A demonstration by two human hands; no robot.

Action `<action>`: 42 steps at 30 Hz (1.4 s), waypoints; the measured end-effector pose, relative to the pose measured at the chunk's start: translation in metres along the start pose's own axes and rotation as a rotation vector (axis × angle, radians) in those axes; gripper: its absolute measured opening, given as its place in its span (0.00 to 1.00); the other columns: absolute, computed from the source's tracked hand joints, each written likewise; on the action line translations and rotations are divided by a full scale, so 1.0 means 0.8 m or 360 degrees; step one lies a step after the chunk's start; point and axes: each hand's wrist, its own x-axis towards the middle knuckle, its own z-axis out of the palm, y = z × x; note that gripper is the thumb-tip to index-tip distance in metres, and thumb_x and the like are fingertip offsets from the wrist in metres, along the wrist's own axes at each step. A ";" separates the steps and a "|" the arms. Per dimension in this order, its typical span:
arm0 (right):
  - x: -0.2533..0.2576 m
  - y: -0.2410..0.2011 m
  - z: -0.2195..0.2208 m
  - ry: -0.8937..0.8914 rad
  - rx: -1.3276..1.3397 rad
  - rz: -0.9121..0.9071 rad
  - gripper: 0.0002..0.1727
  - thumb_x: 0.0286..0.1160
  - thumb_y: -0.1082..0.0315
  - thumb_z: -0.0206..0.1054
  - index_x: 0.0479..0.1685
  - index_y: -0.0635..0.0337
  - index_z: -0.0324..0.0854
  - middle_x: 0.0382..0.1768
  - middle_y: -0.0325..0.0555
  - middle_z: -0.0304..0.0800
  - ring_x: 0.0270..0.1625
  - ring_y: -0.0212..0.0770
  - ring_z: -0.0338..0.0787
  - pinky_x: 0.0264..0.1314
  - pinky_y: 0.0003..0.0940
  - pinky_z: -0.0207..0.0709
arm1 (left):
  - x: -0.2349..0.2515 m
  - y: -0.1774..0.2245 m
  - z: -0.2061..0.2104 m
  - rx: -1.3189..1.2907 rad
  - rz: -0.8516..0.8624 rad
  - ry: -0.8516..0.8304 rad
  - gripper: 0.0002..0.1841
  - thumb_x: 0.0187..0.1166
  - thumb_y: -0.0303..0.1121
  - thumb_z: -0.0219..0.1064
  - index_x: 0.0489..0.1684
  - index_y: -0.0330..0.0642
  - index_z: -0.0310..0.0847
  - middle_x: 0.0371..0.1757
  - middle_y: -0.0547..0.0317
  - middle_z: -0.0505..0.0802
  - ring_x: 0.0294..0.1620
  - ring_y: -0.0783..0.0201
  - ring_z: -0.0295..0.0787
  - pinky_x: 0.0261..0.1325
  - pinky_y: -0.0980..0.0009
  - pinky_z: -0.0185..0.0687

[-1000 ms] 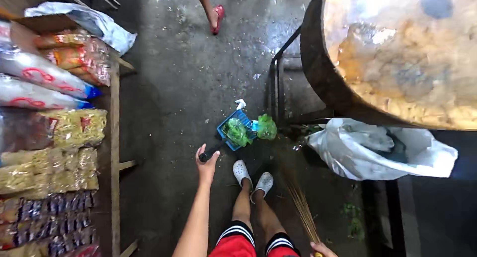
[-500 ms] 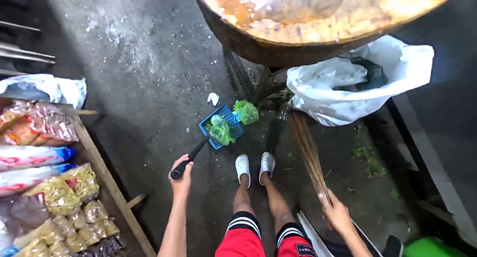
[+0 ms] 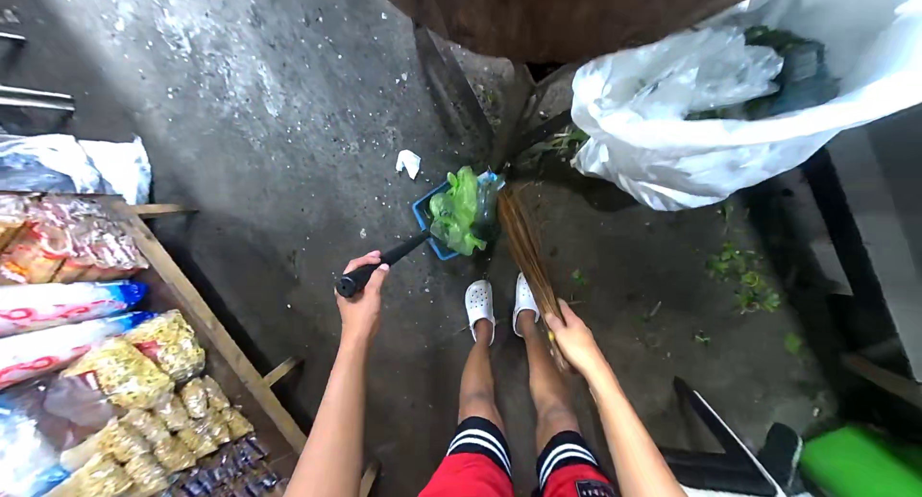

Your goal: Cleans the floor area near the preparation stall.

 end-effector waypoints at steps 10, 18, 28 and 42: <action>0.075 -0.120 -0.161 0.0570 -0.0689 -0.0026 0.28 0.93 0.55 0.51 0.81 0.65 0.67 0.62 0.78 0.83 0.64 0.78 0.85 0.64 0.77 0.74 | 0.011 0.013 0.003 0.0014 0.0099 -0.0134 0.13 0.72 0.24 0.74 0.53 0.37 0.84 0.62 0.53 0.90 0.63 0.61 0.88 0.63 0.61 0.87; 0.105 -0.094 -0.077 0.0176 -0.0831 -0.0153 0.26 0.89 0.53 0.58 0.77 0.60 0.74 0.55 0.72 0.88 0.56 0.72 0.89 0.57 0.75 0.77 | -0.016 0.004 -0.003 -0.0137 0.0100 -0.0163 0.15 0.70 0.24 0.75 0.54 0.43 0.87 0.62 0.58 0.91 0.62 0.62 0.87 0.63 0.63 0.86; 0.092 -0.122 -0.085 0.0414 -0.0219 -0.0020 0.32 0.80 0.56 0.71 0.79 0.63 0.70 0.59 0.72 0.86 0.55 0.68 0.90 0.58 0.68 0.81 | -0.017 -0.048 0.007 0.0069 -0.0036 -0.0212 0.14 0.77 0.34 0.72 0.56 0.38 0.85 0.77 0.49 0.82 0.82 0.55 0.72 0.81 0.54 0.71; 0.032 -0.071 0.127 -0.0274 -0.0627 -0.0058 0.44 0.77 0.59 0.65 0.95 0.52 0.51 0.65 0.63 0.87 0.67 0.61 0.88 0.69 0.63 0.79 | -0.129 -0.070 0.018 -0.0064 -0.0172 0.0170 0.11 0.70 0.26 0.70 0.43 0.26 0.84 0.68 0.37 0.86 0.77 0.54 0.77 0.78 0.60 0.74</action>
